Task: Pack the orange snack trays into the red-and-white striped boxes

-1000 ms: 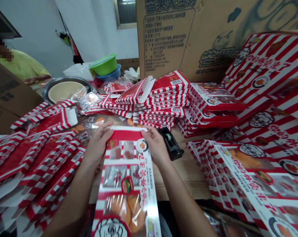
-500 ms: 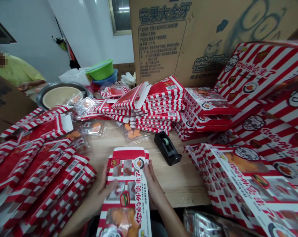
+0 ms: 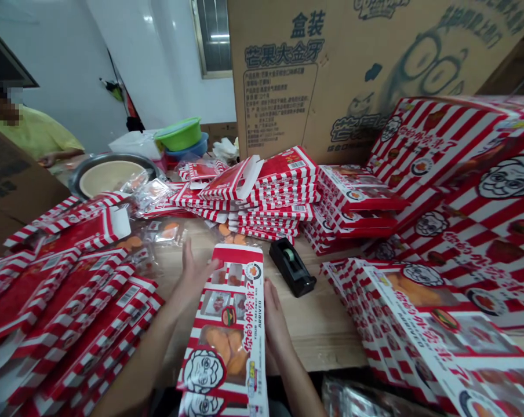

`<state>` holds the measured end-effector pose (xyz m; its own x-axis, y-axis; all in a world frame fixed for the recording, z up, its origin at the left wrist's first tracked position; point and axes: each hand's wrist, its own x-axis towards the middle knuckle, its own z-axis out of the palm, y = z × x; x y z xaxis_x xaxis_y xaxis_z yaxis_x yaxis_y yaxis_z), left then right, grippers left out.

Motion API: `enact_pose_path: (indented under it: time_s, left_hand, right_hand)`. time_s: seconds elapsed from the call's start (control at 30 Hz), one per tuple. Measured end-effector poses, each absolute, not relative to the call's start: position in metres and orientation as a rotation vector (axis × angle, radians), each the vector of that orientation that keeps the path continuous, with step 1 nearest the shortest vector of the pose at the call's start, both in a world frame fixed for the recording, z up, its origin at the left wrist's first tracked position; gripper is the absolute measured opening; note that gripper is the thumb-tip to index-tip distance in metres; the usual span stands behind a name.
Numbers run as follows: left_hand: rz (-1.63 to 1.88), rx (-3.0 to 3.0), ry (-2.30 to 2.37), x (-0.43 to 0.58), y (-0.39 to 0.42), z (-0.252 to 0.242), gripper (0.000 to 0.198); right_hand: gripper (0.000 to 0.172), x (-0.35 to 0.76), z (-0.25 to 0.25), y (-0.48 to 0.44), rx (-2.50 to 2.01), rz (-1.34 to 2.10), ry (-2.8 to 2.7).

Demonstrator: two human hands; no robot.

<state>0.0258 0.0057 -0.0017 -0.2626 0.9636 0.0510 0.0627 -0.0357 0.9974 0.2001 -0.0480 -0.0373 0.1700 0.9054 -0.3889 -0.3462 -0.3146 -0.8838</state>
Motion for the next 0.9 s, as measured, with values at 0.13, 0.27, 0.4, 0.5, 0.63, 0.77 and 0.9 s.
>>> enact_pose_path:
  time_s: [0.13, 0.27, 0.4, 0.5, 0.63, 0.77, 0.9]
  left_hand:
    - [1.58, 1.64, 1.435, 0.04, 0.084, 0.033, 0.054]
    - [1.623, 1.729, 1.417, 0.045, 0.136, 0.061, 0.035]
    - [1.739, 1.779, 1.44, 0.034, 0.117, 0.083, 0.028]
    - [1.731, 1.893, 1.4, 0.038, 0.06, 0.093, 0.031]
    - [1.054, 2.329, 0.805, 0.061, -0.007, 0.094, 0.029]
    - [1.391, 1.595, 1.043, 0.046, 0.004, 0.075, 0.023]
    - [1.789, 0.653, 1.506, 0.002, 0.066, 0.038, 0.022]
  right_hand:
    - [0.05, 0.213, -0.036, -0.033, -1.437, 1.048, -0.712]
    - [0.043, 0.229, -0.022, -0.031, -1.312, 0.954, -0.851]
    - [0.04, 0.237, -0.001, -0.041, -1.214, 0.964, -0.907]
    - [0.064, 0.227, 0.021, -0.045, -0.975, 1.0, -0.989]
    - [0.073, 0.212, 0.042, -0.039, -0.942, 0.978, -0.822]
    - [0.046, 0.228, 0.041, -0.029, -1.078, 0.885, -0.468]
    - [0.043, 0.25, 0.039, -0.035, -1.239, 0.895, -0.395]
